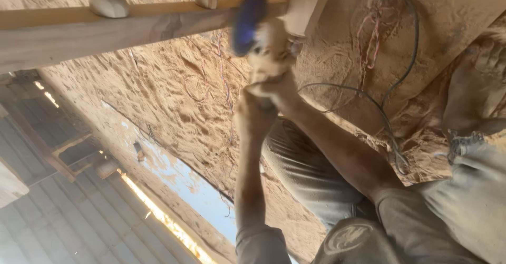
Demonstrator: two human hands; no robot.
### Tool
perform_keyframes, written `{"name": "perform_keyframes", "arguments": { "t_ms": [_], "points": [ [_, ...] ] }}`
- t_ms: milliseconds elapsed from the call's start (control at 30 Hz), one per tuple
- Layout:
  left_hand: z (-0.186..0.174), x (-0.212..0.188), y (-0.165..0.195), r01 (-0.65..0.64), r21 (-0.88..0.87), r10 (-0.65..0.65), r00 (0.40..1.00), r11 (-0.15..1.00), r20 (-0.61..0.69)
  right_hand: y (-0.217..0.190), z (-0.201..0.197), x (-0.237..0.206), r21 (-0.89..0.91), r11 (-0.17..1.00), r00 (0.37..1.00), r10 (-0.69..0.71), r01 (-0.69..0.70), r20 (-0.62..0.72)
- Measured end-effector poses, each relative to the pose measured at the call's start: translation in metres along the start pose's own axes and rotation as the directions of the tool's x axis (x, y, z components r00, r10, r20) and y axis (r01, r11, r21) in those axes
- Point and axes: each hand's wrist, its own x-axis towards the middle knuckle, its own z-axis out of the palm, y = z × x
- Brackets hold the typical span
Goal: The person sits on the sandy ground and uses an angle grinder to sand the wooden rails and turned spindles of a chair or bed frame, moving the tool along different parts of the frame. They later handle the grinder, appearing to change or check its disc, and resume sanding.
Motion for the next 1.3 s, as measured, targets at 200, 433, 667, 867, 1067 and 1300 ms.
{"name": "perform_keyframes", "arguments": {
  "t_ms": [200, 433, 667, 867, 1067, 1300],
  "points": [
    [-0.057, -0.026, -0.016, -0.324, 0.153, 0.357, 0.883, 0.934, -0.304, 0.004, 0.072, -0.012, -0.614, 0.789, 1.0, -0.004, -0.01, -0.021],
    [0.003, 0.013, 0.006, 0.125, 0.156, -0.149, 0.978, 0.98, 0.148, -0.002, -0.009, -0.004, -0.21, 0.966, 0.97, 0.102, -0.149, -0.218],
    [-0.015, -0.004, -0.028, -0.084, 0.111, 0.095, 0.991, 0.99, -0.096, 0.008, 0.026, -0.005, -0.28, 0.96, 0.998, -0.012, -0.005, -0.061],
    [-0.08, -0.035, -0.033, -0.308, 0.091, 0.321, 0.91, 0.947, -0.262, 0.007, 0.105, -0.017, -0.582, 0.81, 0.997, -0.075, 0.071, 0.017],
    [-0.033, -0.016, -0.026, -0.012, 0.023, 0.012, 0.999, 1.0, -0.03, 0.02, 0.039, -0.015, -0.299, 0.954, 0.994, -0.014, -0.018, -0.104],
    [0.032, -0.007, -0.018, -0.144, -0.157, 0.123, 0.983, 0.977, -0.135, 0.004, -0.013, -0.025, -0.099, 0.978, 0.962, 0.156, -0.181, -0.223]
  ]
}}
